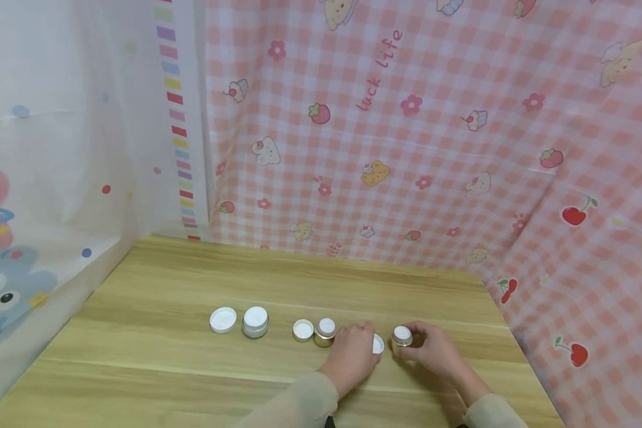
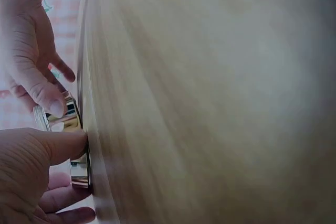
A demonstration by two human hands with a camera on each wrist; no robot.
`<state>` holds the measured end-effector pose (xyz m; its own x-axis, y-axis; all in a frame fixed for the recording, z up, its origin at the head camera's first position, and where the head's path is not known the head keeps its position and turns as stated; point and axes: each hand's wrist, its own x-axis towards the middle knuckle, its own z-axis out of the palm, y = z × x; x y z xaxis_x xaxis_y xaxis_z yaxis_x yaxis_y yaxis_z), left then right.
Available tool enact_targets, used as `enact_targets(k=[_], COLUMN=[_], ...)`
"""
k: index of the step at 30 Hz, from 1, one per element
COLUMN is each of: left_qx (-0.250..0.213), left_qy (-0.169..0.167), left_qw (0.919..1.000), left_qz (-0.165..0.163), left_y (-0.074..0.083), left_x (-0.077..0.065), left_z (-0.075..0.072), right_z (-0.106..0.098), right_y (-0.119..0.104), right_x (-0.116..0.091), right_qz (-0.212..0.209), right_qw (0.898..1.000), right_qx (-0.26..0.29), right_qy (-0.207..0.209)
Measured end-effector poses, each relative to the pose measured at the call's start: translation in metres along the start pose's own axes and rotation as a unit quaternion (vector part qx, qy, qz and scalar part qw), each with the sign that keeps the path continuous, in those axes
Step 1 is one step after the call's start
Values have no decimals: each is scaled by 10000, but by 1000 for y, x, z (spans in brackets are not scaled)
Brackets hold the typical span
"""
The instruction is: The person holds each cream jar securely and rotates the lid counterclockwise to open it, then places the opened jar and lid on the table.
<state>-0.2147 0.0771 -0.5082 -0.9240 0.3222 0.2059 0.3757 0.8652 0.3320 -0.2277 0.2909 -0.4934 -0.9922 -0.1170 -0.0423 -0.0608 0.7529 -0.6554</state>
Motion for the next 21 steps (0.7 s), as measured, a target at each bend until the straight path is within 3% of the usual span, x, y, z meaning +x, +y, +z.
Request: enact_targets(k=[7, 21], left_qx=[18, 316], left_qy=[76, 82], left_qw=[9998, 9995], left_qz=[-199, -55], left_y=[2, 5], left_x=[0, -6], left_z=[-2, -2], right_z=[2, 3], right_y=[-1, 1], right_x=[0, -2], right_qz=[-126, -247], right_qw=[9999, 9996], right_qx=[-21, 43], right_qy=[-28, -96])
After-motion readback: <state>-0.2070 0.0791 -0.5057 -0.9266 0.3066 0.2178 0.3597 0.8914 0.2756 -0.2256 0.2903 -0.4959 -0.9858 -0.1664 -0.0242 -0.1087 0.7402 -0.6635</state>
